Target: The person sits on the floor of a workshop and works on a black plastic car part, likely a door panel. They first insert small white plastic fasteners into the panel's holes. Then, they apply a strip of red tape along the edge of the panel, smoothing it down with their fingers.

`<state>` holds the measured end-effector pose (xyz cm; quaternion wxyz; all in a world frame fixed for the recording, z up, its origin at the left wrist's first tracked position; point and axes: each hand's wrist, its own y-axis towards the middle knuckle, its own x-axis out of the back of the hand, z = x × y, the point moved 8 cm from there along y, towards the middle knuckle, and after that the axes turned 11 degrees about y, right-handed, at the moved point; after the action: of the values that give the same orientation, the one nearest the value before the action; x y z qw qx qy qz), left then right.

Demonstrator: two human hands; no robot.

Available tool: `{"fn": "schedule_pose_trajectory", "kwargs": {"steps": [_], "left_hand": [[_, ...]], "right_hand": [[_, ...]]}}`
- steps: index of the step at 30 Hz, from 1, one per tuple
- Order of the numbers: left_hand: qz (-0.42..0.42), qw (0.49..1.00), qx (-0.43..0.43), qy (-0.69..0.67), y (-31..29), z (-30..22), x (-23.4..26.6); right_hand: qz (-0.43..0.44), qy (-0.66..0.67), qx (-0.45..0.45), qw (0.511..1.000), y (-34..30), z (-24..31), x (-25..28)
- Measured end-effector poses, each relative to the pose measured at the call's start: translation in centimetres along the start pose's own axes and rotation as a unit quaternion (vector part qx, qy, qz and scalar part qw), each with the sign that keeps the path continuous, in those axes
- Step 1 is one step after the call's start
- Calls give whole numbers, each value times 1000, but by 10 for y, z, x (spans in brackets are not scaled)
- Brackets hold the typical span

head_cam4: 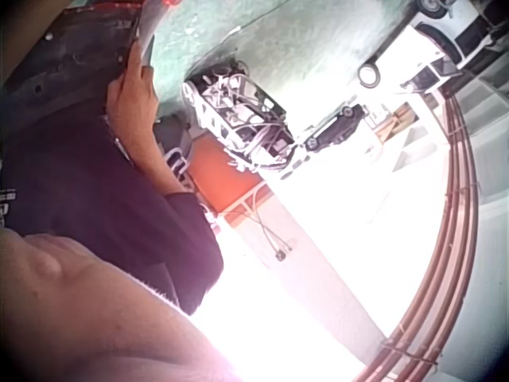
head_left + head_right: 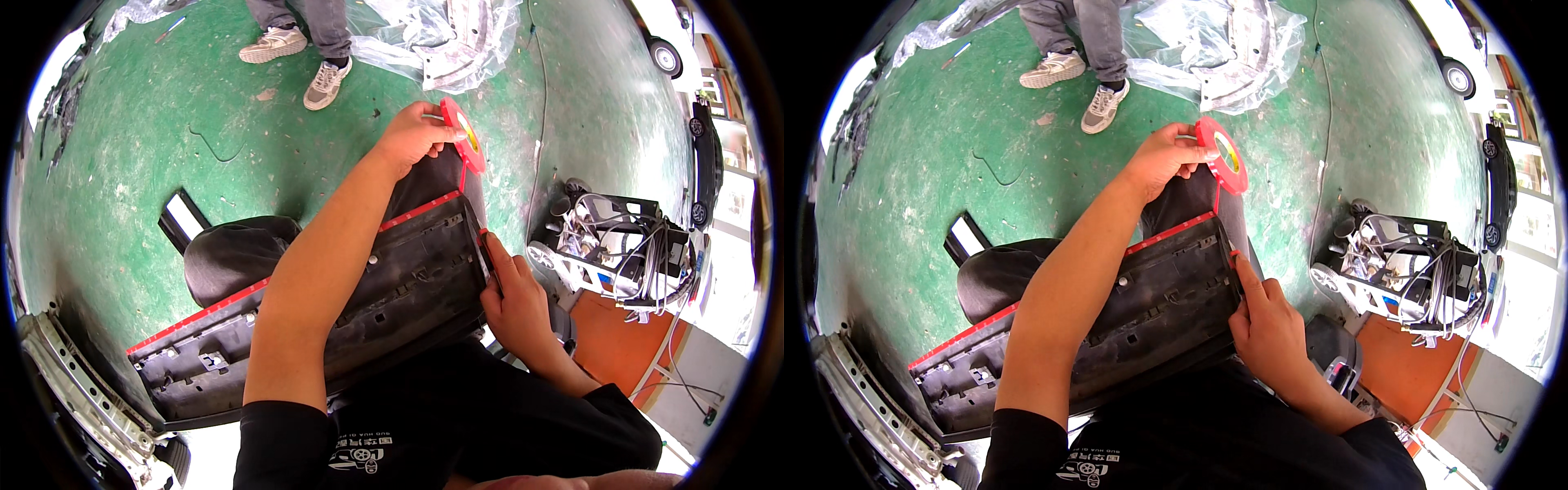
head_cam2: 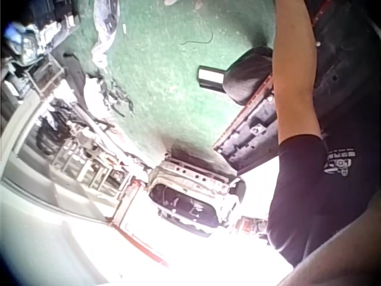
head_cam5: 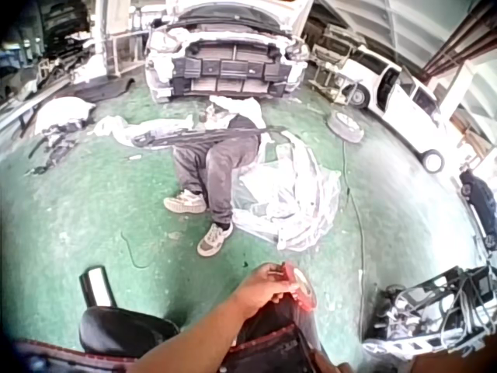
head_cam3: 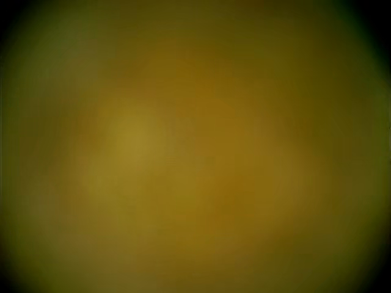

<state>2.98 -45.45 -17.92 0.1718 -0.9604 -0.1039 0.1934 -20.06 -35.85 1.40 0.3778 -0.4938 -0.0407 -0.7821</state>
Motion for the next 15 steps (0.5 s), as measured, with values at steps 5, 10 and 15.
{"fn": "schedule_pose_trajectory", "kwargs": {"steps": [5,10,15], "left_hand": [[-3,1000,-3,3,-2,-3,-3],[-1,1000,-10,11,-1,-5,-4],[-7,1000,-9,18,0,-5,-4]], "right_hand": [[-7,16,-11,1000,-4,-1,3],[-14,39,-19,999,-10,-5,4],[-37,84,-18,996,-13,-11,7]]}}
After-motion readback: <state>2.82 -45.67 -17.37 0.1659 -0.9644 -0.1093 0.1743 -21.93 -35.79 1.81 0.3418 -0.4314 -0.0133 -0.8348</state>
